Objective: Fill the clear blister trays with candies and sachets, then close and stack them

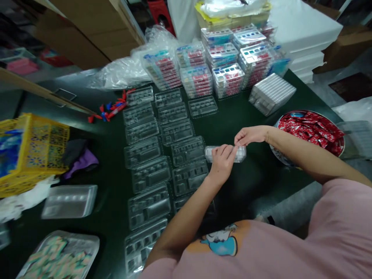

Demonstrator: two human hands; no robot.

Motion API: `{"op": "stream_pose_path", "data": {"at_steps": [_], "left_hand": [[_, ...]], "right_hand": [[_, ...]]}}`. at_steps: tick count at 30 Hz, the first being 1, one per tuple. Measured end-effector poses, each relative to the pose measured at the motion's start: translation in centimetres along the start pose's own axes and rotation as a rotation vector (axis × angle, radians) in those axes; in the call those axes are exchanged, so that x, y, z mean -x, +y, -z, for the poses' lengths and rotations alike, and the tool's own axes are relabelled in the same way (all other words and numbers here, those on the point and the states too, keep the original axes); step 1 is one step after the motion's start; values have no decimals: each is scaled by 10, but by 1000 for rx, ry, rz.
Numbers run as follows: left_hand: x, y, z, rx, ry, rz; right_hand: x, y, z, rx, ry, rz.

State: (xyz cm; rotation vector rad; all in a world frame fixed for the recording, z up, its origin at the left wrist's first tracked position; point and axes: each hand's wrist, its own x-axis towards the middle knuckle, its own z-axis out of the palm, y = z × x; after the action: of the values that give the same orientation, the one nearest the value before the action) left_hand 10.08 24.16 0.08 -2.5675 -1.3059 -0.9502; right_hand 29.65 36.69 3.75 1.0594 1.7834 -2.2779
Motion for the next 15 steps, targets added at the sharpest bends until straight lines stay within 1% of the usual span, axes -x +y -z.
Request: {"op": "stream_pose_path", "data": {"at_steps": [2, 4, 6, 8, 10, 11, 12, 13, 15], "left_hand": [[0, 0, 0, 7, 16, -14], [0, 1, 1, 19, 27, -21], [0, 3, 1, 24, 19, -17], [0, 6, 2, 18, -4, -11], [0, 10, 3, 16, -23, -17], [0, 12, 4, 19, -30, -22], [0, 15, 4, 23, -36, -28], [0, 16, 5, 27, -41, -31], [-1, 18, 5, 27, -52, -34]], "right_hand": [[0, 1, -5, -45, 10, -3], [-2, 3, -10, -84, 67, -15], [-6, 5, -11, -89, 189, -32], [-13, 5, -5, -56, 373, -7], [-22, 3, 9, -19, 563, 61], [-27, 1, 19, -12, 625, 95], [-32, -2, 30, -11, 652, 116], [-38, -4, 41, -14, 648, 118], [-51, -11, 63, -9, 591, 71]]}}
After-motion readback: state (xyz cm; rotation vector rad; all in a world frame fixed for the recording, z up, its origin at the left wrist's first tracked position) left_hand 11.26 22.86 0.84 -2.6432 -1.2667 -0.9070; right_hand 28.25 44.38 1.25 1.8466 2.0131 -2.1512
